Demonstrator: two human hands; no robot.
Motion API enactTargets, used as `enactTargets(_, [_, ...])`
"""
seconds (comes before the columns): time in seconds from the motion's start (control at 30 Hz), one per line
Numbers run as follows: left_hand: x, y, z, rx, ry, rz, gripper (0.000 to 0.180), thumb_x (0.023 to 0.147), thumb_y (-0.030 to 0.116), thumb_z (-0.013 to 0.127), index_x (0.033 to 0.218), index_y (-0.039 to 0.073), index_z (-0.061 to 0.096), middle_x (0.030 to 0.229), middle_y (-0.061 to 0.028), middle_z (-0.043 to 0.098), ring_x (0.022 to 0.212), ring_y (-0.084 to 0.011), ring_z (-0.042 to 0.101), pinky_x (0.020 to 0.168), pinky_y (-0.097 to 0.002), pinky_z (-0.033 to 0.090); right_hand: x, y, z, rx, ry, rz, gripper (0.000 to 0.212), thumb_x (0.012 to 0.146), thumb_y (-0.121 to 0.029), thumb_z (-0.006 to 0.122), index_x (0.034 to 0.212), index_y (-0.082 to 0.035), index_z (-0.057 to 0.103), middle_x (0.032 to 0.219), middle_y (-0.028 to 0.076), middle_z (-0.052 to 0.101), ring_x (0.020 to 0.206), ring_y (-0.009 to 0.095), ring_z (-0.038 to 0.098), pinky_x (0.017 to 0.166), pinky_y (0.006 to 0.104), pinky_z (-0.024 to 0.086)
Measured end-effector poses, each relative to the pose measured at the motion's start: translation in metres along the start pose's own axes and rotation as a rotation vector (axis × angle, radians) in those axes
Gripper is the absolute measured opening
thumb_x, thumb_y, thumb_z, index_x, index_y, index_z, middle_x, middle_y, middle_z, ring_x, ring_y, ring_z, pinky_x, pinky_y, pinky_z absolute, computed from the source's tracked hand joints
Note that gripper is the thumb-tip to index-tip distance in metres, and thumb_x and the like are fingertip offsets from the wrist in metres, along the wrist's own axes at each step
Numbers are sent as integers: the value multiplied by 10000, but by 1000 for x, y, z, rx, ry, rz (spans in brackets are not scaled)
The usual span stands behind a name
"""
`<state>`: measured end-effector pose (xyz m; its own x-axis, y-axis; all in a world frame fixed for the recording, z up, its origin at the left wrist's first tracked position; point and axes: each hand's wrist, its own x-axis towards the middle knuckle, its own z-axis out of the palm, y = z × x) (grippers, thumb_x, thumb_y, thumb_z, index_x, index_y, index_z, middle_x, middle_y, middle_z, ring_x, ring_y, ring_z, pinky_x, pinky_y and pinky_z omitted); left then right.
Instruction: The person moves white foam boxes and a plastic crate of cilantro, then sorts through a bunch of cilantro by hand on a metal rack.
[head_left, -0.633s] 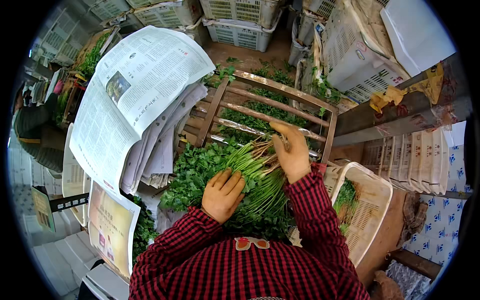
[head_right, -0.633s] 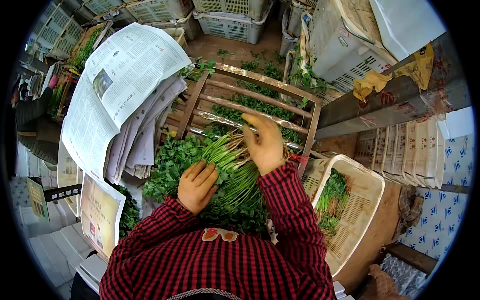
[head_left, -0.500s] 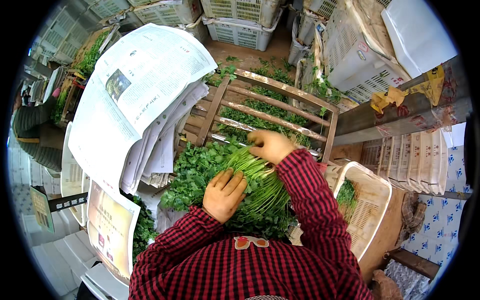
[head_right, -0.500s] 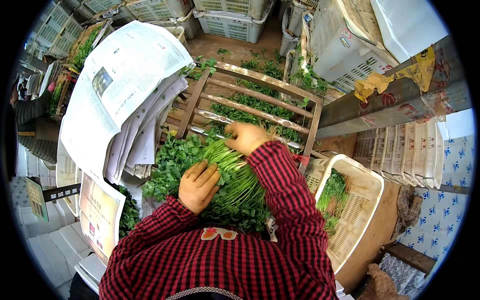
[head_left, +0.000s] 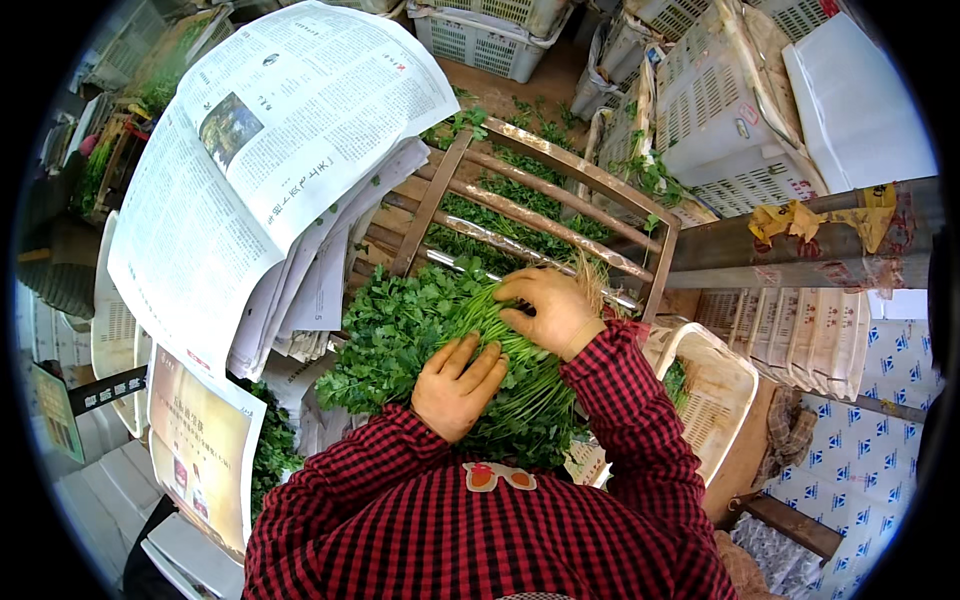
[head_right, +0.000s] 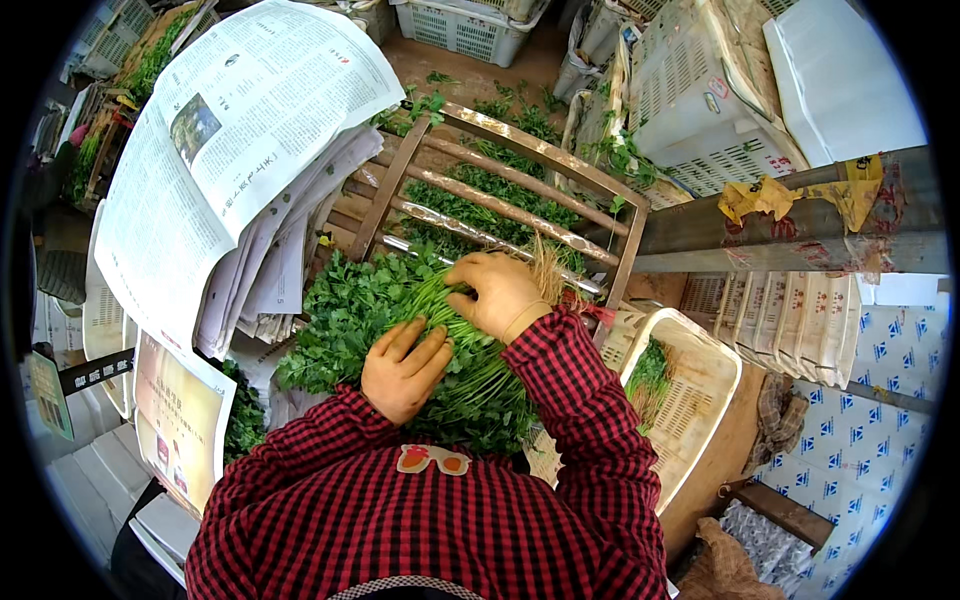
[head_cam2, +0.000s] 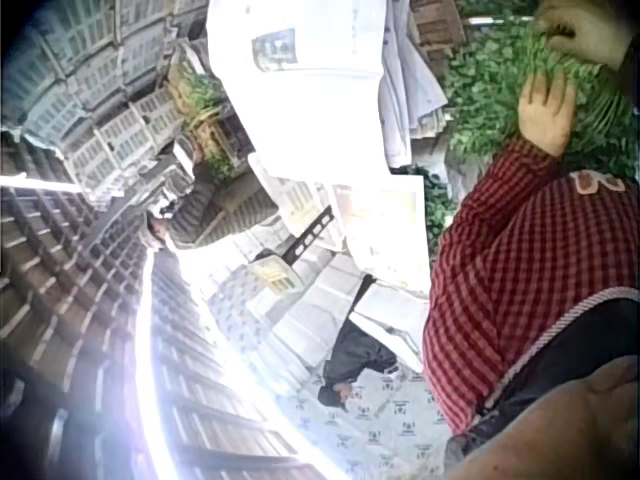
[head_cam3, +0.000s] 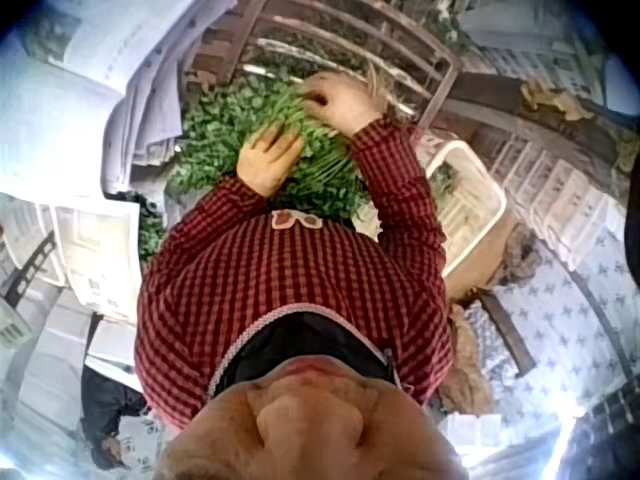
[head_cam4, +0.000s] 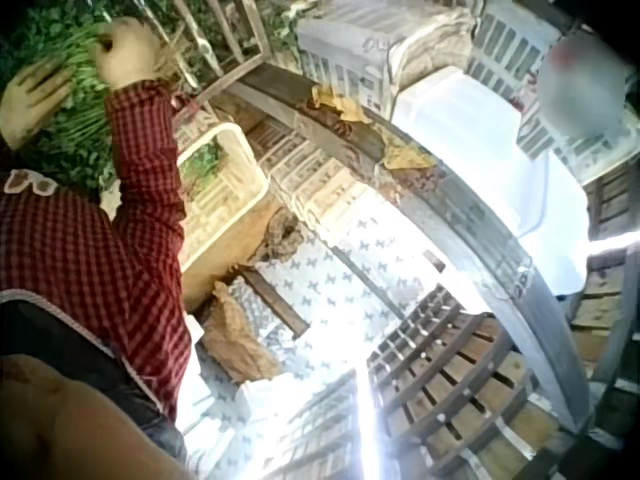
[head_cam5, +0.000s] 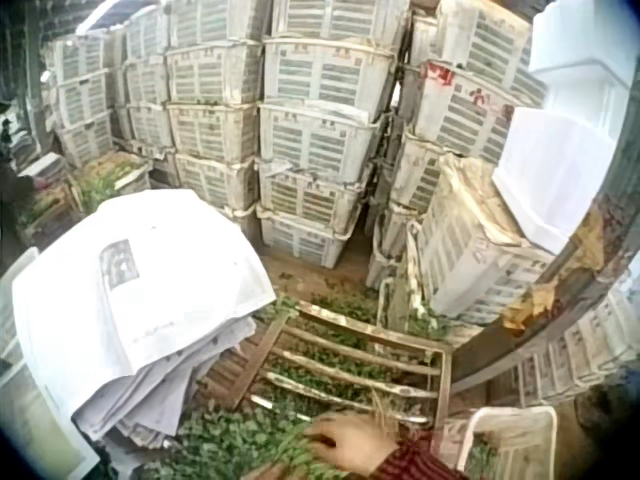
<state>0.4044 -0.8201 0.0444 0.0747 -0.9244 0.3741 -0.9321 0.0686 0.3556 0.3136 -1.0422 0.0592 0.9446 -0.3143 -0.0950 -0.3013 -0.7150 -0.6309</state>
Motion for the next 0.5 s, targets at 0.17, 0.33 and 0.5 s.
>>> enactTargets(0.17, [4, 9, -21, -19, -36, -69, 445, 806, 237, 771, 1221, 106, 678, 1349, -77, 609, 1314, -358, 526, 1141, -597, 346, 0, -1, 0, -4, -72, 42, 262, 871, -256, 758, 1110, -148, 750, 1276, 59, 669, 1141, 321, 627, 991, 450, 511])
enactTargets(0.33, [-9, -15, -47, 17, 24, -352, 430, 802, 217, 789, 1202, 98, 688, 1331, -89, 617, 1302, -378, 522, 1120, -603, 355, 1, -3, -1, -1, -57, 23, 156, 885, -198, 741, 1027, -134, 741, 1215, 47, 682, 1080, 328, 634, 946, 464, 514])
enactTargets(0.5, [-32, -24, -21, -15, 151, -187, 402, 744, 132, 788, 1129, 95, 680, 1237, -88, 622, 1204, -380, 581, 979, -545, 509, 2, 6, 1, 183, 245, 141, 101, 932, -97, 696, 1017, -53, 662, 1078, 100, 701, 944, 278, 675, 844, 403, 551])
